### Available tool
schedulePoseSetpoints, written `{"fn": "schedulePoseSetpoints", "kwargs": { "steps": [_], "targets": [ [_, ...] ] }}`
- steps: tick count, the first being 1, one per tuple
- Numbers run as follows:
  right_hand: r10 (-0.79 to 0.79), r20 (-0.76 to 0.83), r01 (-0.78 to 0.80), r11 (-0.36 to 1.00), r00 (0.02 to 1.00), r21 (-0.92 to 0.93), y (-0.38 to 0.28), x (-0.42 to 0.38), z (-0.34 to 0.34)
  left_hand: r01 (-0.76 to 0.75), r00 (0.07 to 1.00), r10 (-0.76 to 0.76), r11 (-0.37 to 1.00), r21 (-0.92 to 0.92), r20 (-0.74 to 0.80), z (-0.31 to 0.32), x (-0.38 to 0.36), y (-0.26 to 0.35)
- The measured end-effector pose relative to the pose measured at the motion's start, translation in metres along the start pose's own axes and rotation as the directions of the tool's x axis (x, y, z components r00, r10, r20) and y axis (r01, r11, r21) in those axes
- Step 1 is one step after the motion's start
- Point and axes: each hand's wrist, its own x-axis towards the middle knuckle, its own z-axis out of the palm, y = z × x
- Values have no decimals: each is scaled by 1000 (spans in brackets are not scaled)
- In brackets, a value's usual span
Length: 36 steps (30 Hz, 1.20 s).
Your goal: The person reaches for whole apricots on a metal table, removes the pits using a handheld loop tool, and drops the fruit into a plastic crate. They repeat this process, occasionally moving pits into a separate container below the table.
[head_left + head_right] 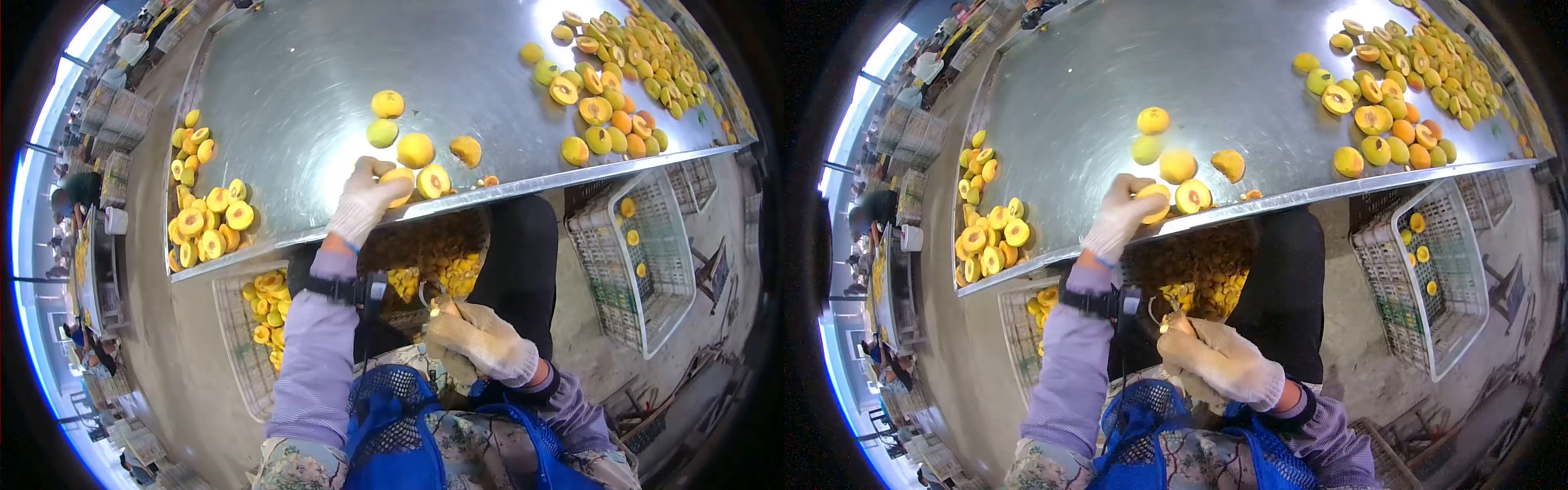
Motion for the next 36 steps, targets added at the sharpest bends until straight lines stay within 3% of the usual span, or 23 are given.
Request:
{"fn": "schedulePoseSetpoints", "kwargs": {
  "steps": [1, 2, 3, 6, 8, 9, 11, 12, 16, 19, 21, 23, 24, 26, 27, 29, 33, 34, 35, 36],
  "targets": [
    [-7, -9, 7, 1000, 1000, -11, -4, 0, 0, -87, 996, 82, 922, -376, -30, 0, -18, 6],
    [-11, -18, 10, 1000, 1000, -20, -5, 0, 0, -160, 986, 140, 702, -694, -85, 1, -34, 11],
    [-5, -18, 5, 1000, 1000, -12, -6, 2, -1, -150, 988, 132, 705, -693, -79, 3, -47, 14],
    [-109, -41, 107, 993, 993, -52, -5, 8, 2, -162, 961, 271, 406, -899, -51, 13, -72, 12],
    [-240, -167, 200, 953, 956, -226, -1, 10, 5, -136, 957, 285, 309, -941, -44, 24, -85, 10],
    [-240, -171, 199, 954, 956, -224, -1, 10, 6, -131, 958, 286, 309, -942, -40, 27, -93, 12],
    [-253, -208, 195, 946, 945, -261, -1, 11, 7, -423, 891, 408, 589, -688, -199, 32, -108, 21],
    [-253, -211, 195, 946, 944, -259, -2, 10, 7, -218, 961, 244, 372, -902, -131, 33, -118, 31],
    [-206, -240, 129, 945, 949, -300, -3, 6, 12, -251, 950, 248, 239, -938, -191, 47, -134, 33],
    [-185, -191, 129, 953, 964, -274, -5, -3, 16, -371, 899, 349, 289, -882, -264, 49, -146, 38],
    [-152, -145, 112, 960, 978, -255, -6, -9, 16, -364, 898, 366, 307, -879, -244, 45, -150, 41],
    [-103, -13, 102, 994, 995, -24, -8, -12, 15, -462, 871, 398, 464, -756, -288, 44, -150, 43],
    [-105, -13, 105, 994, 994, -25, -9, -13, 14, -464, 870, 400, 463, -755, -289, 43, -150, 44],
    [-67, -4, 67, 996, 998, 58, -10, -15, 13, -629, 777, 504, 647, -431, -376, 41, -149, 46],
    [-68, -6, 68, 996, 998, 59, -8, -17, 11, -629, 777, 506, 647, -432, -375, 40, -150, 48],
    [-52, 50, 47, 994, 997, 102, -2, -19, 10, -470, 875, 420, 619, -630, -240, 35, -156, 56],
    [-104, 83, 97, 992, 991, 79, 1, -21, 6, -395, 904, 384, 590, -704, -185, 32, -154, 58],
    [-155, 169, 151, 988, 973, 35, 4, -20, -1, -665, 740, 605, 594, -452, -294, 30, -146, 50],
    [-199, 255, 207, 978, 946, -3, 8, -18, -6, -855, 517, 797, 496, -151, -312, 28, -140, 48],
    [-199, 255, 206, 979, 946, -3, 14, -17, -6, -855, 518, 797, 496, -151, -311, 28, -139, 48]
  ]
}}
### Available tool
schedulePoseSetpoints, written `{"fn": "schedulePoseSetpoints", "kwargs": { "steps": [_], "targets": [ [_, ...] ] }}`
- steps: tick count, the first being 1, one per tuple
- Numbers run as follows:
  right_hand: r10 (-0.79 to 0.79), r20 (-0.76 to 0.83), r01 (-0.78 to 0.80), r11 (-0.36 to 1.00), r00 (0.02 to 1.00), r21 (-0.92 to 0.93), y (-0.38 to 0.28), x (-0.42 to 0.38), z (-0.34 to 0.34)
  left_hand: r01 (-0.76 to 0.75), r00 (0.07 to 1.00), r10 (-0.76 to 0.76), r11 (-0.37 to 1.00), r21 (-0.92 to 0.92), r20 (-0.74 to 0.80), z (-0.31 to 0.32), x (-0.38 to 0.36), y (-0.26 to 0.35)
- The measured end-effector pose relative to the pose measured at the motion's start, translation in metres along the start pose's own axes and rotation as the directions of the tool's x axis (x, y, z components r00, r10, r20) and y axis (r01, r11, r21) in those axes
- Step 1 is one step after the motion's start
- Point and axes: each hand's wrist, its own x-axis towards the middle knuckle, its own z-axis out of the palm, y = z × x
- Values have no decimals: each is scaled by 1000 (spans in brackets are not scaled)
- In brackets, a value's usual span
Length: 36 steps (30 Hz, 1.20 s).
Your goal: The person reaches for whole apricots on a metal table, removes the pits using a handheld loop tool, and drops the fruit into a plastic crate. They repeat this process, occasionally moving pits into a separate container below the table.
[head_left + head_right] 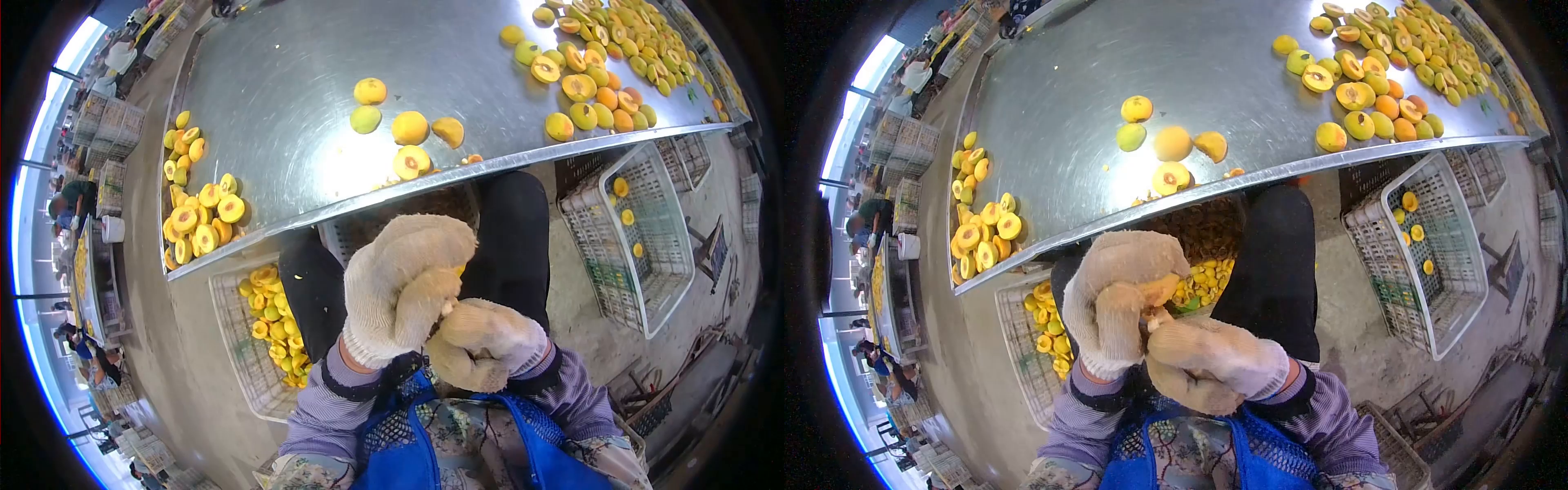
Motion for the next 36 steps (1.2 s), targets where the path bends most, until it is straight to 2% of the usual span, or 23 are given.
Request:
{"fn": "schedulePoseSetpoints", "kwargs": {
  "steps": [2, 7, 10, 11, 12, 13, 15, 17, 20, 21, 22, 23, 24, 25, 26, 27, 28, 29, 30, 31, 33, 35, 36],
  "targets": [
    [59, 31, -67, 908, 998, 414, 10, -1, 4, -19, 999, 21, 997, -74, 25, 0, 4, 4],
    [63, 191, -175, 735, 980, 655, 7, -5, 6, -59, 997, 50, 989, -138, -63, 8, 2, 12],
    [41, 318, -260, 679, 947, 687, 13, -1, 0, 1, 999, 11, 969, -248, 48, 8, 0, 6],
    [36, 374, -304, 656, 927, 691, 14, 1, 1, 261, 962, -257, 760, -595, 93, 13, -6, 8],
    [37, 380, -308, 661, 924, 684, 12, 1, 2, 426, 856, -462, 375, -823, 233, 16, -8, 9],
    [134, 393, -366, 704, 910, 609, 8, 1, 4, 420, 860, -457, 382, -824, 227, 15, -6, 10],
    [237, 405, -436, 732, 883, 523, 5, -1, 7, 464, 692, -719, 376, -802, 64, 11, -4, 17],
    [161, 179, -226, 867, 971, 444, 0, -1, 7, 491, 756, -632, 718, -494, -167, -10, -11, 5],
    [194, 149, -240, 873, 970, 425, 7, -6, -1, 400, 689, -568, 816, -417, -450, -70, -48, -24],
    [254, 142, -291, 829, 957, 478, 6, -6, -1, 546, 659, -486, 834, -78, -574, -95, -64, -35],
    [227, 134, -264, 850, 965, 457, 9, -6, -2, 696, 639, -481, 695, 183, -601, -123, -78, -47],
    [129, 181, -185, 920, 975, 344, 2, 2, 3, 687, 634, -449, 701, 191, -630, -128, -90, -58],
    [109, 222, -173, 939, 969, 298, 3, 8, 1, 556, 823, -224, 502, 663, -522, -136, -102, -68],
    [91, 274, -161, 956, 957, 245, 6, 14, -3, 311, 949, -90, 123, 942, -301, -148, -107, -70],
    [98, 186, -148, 950, 978, 276, 12, 16, 1, 443, 897, -188, 375, 814, -401, -141, -97, -69],
    [-85, 124, 76, 994, 989, 76, 13, 22, 8, 537, 838, -295, 589, 604, -458, -119, -81, -72],
    [30, 40, -29, 999, 999, -28, 0, 18, 15, 421, 905, -261, 662, 620, -336, -103, -71, -75],
    [121, -62, -129, 983, 991, -133, -11, 15, 16, 589, 808, -454, 588, 555, -376, -77, -62, -101],
    [150, -69, -133, 971, 986, 199, 4, 15, 8, 292, 950, -272, 612, 735, -151, -65, -37, -83],
    [197, -71, -134, 850, 978, 510, 17, 17, -1, 526, 846, -500, 717, 457, -188, -48, -6, -78],
    [0, -311, 25, 997, 950, 78, 5, 20, 33, 490, 863, -464, 673, 554, -200, -13, 19, -111],
    [170, -416, -15, 936, 893, 350, -1, 23, 38, 630, 696, -702, 494, 599, -152, 6, 45, -129],
    [150, -254, -71, 953, 956, 296, -3, 21, 31, 617, 664, -740, 463, 636, -106, 13, 47, -139]
  ]
}}
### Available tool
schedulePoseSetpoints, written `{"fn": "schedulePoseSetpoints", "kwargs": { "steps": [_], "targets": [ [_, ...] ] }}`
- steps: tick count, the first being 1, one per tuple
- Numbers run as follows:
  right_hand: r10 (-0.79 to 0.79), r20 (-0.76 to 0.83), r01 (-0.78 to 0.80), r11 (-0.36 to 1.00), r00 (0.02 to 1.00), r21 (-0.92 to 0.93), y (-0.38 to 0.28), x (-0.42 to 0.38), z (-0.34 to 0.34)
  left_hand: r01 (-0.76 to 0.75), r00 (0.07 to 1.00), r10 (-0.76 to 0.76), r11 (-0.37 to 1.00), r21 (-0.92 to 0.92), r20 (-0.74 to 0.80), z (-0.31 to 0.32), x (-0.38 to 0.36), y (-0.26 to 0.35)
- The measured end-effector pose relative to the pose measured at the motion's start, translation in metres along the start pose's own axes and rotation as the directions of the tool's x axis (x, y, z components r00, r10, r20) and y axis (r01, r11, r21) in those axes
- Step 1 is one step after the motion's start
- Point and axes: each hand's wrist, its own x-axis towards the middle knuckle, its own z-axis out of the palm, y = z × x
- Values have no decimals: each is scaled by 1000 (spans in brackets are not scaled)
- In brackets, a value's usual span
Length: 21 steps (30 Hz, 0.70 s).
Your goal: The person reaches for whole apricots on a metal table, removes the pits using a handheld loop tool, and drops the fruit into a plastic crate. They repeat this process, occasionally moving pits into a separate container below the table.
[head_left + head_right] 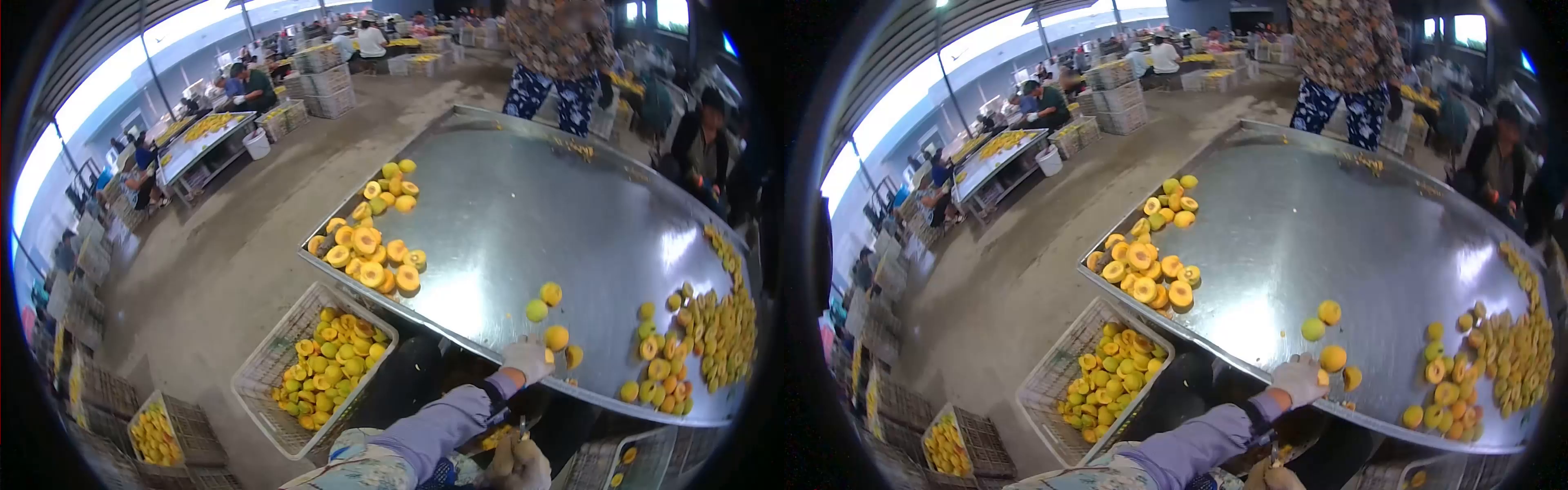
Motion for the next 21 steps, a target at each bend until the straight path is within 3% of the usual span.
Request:
{"fn": "schedulePoseSetpoints", "kwargs": {
  "steps": [1, 3, 6, 11, 13, 14, 15, 17, 18, 20, 21],
  "targets": [
    [-8, -103, 8, 1000, 995, -4, 1, -2, -2, -10, 1000, 10, 1000, 27, 2, 9, 10, 1],
    [58, -114, -63, 997, 992, -35, -5, -3, -8, -59, 993, 60, 998, -18, 100, 16, 21, -1],
    [125, -198, -137, 989, 972, -48, -8, 1, 1, -77, 996, 80, 993, -88, 37, 20, 22, -9],
    [30, -72, -55, 927, 997, -371, -7, 7, 6, -51, 999, 40, 935, -352, -36, 14, 11, -19],
    [-25, -47, 0, 885, 999, -466, -3, 7, -4, -114, 991, 23, 636, -763, -128, 6, 2, -20],
    [-42, -89, -2, 900, 995, -436, -3, 8, -8, -25, 1000, 26, 364, -931, -17, 0, -5, -22],
    [-56, -133, -2, 915, 990, -403, -2, 9, -9, -32, 999, 14, 359, -933, -29, -5, -15, -24],
    [-138, -136, 73, 912, 981, -403, -4, 12, -6, -109, 967, 234, 14, -994, -102, -14, -38, -28],
    [-195, -138, 119, 895, 971, -431, -6, 15, -8, -57, 953, 298, -29, -998, -63, -28, -59, -27],
    [-357, -188, 210, 819, 915, -534, -8, 18, 3, -70, 951, 307, 79, -994, -42, -42, -92, -27],
    [-349, -180, 205, 818, 920, -537, -6, 19, 5, -103, 942, 328, 98, -990, -66, -41, -101, -27]
  ]
}}
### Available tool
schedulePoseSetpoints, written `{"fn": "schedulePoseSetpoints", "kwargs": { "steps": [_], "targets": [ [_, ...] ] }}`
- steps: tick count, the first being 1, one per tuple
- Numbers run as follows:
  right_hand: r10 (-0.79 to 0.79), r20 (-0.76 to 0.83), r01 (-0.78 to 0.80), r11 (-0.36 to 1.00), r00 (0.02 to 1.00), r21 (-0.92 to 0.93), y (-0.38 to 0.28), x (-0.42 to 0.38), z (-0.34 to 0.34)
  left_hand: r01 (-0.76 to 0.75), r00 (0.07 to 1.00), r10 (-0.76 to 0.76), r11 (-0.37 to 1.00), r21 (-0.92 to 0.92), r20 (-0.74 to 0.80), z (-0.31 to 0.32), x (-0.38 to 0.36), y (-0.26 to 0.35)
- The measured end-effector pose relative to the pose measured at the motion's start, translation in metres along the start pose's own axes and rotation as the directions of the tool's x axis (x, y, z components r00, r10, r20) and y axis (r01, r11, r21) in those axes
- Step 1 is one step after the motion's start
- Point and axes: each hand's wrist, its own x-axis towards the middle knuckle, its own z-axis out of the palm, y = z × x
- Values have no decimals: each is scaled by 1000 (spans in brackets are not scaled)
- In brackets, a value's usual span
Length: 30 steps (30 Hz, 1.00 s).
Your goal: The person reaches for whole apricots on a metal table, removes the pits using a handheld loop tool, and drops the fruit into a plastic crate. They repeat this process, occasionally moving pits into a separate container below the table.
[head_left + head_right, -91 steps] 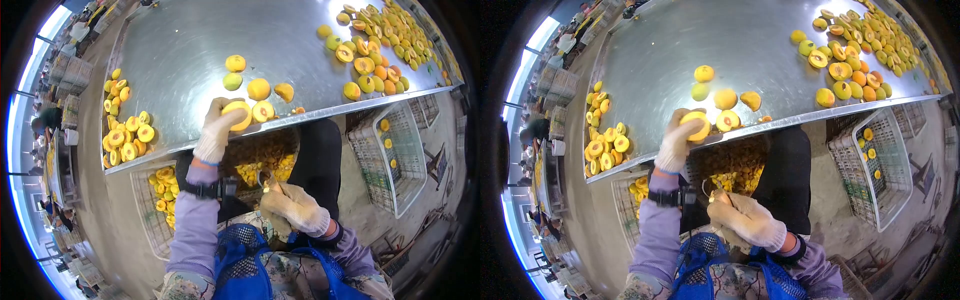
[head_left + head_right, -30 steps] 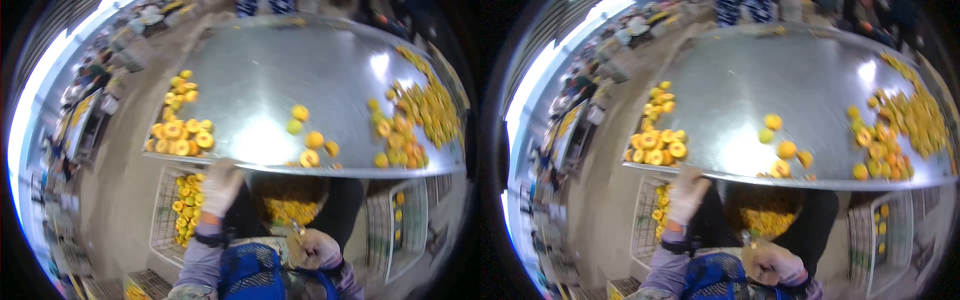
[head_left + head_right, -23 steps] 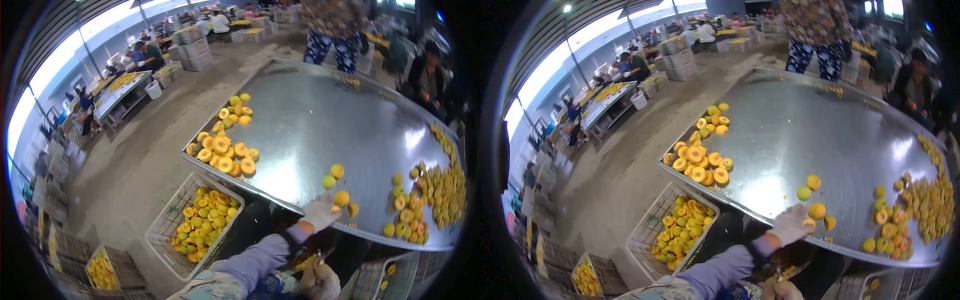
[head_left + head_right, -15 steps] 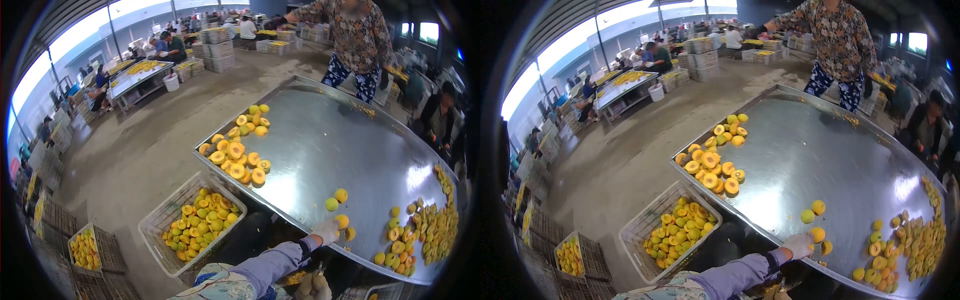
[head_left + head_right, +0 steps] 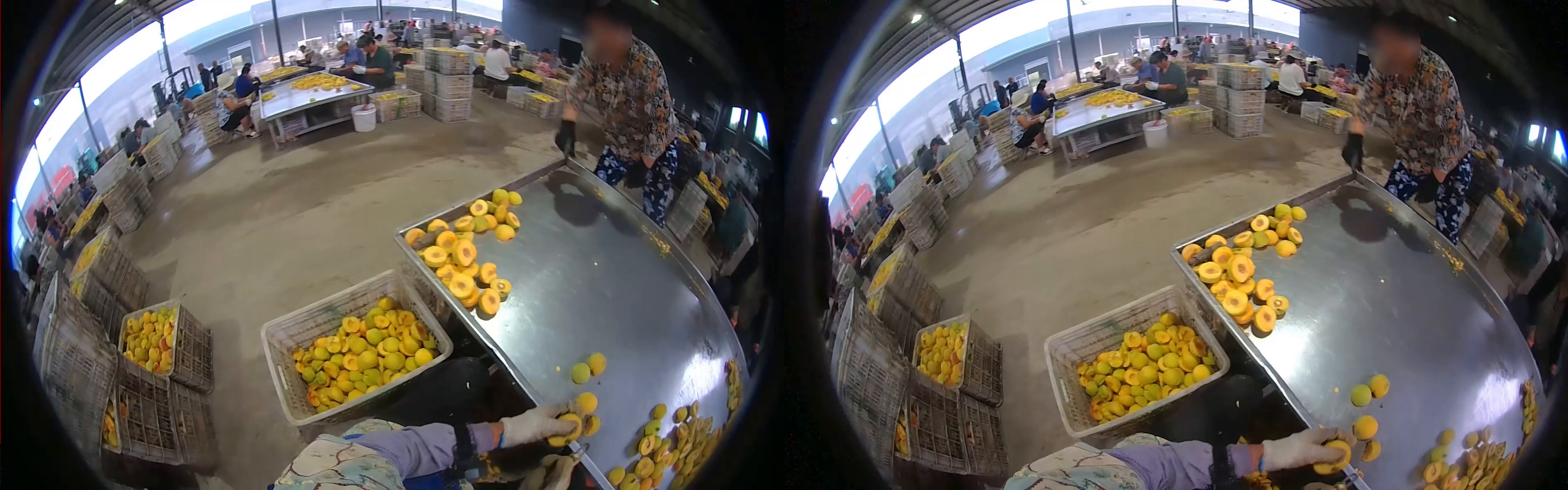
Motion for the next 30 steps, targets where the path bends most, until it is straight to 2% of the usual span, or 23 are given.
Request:
{"fn": "schedulePoseSetpoints", "kwargs": {
  "steps": [2, 5, 7, 8, 10, 12, 13, 14, 15, 16, 17, 18, 19, 20, 21, 22, 23, 24, 26, 30],
  "targets": [
    [-36, -12, 36, 999, 999, -2, 0, 5, 5, -31, 999, 32, 999, -18, 36, 5, -13, -3],
    [-95, -41, 95, 995, 995, -10, -1, 13, 10, -98, 994, 99, 994, 38, -35, 10, -23, -4],
    [-136, -66, 135, 991, 988, -18, -2, 19, 11, 3, 1000, 2, 976, 219, -22, 8, -32, 9],
    [-158, -79, 157, 987, 984, -22, -2, 22, 12, -4, 1000, 9, 976, 218, -23, 9, -35, 14],
    [-196, -106, 194, 981, 975, -24, -2, 27, 13, -23, 998, 45, 879, 476, -36, 12, -39, 19],
    [-228, -150, 227, 974, 962, -25, 2, 27, 13, 4, 997, 33, 881, 473, -69, 18, -42, 24],
    [-238, -192, 238, 971, 952, -27, 5, 22, 10, 111, 992, -71, 871, 479, -101, 19, -44, 32],
    [-317, -177, 315, 948, 932, -40, 3, 14, 14, 225, 974, -191, 848, 480, -120, 21, -47, 41],
    [-363, -196, 393, 909, 911, 142, 22, 36, 7, 206, 979, -187, 879, 430, -85, 22, -57, 50],
    [-308, -257, 325, 945, 916, 28, 39, 44, -12, 49, 994, 11, 846, 531, -108, 13, -41, 7],
    [-235, -179, 228, 972, 955, -57, 21, 26, -2, -77, 983, 147, 871, 485, -110, 12, -42, -3],
    [-208, -147, 210, 978, 967, 4, 20, 20, 2, -305, 882, 430, 204, 930, 195, 4, -42, -8],
    [-147, -145, 149, 989, 978, 3, 7, 5, 12, -162, 889, 449, 490, 857, -89, 8, -47, -5],
    [-87, -141, 83, 996, 986, -32, -7, -7, 23, -180, 906, 367, 787, 590, -212, 6, -49, 13],
    [-77, -77, 75, 997, 994, -23, -9, -10, 24, -147, 946, 98, 980, -137, -310, 9, -50, 19],
    [-6, -86, 5, 1000, 996, -11, -17, -16, 29, -153, 955, 101, 973, -173, -278, 7, -55, 28],
    [-2, -75, 4, 1000, 997, 27, -17, -17, 29, -142, 954, 145, 989, 29, -261, 6, -58, 36],
    [-5, -85, 5, 1000, 996, -8, -19, -17, 31, -170, 958, 123, 971, -168, -261, 8, -59, 33],
    [26, 9, -27, 993, 1000, 117, -24, -19, 27, -196, 944, 99, 936, -292, -315, 12, -59, 28],
    [0, -101, 5, 999, 995, 43, -17, -18, 29, -160, 952, 83, 955, -250, -293, 22, -63, 28]
  ]
}}
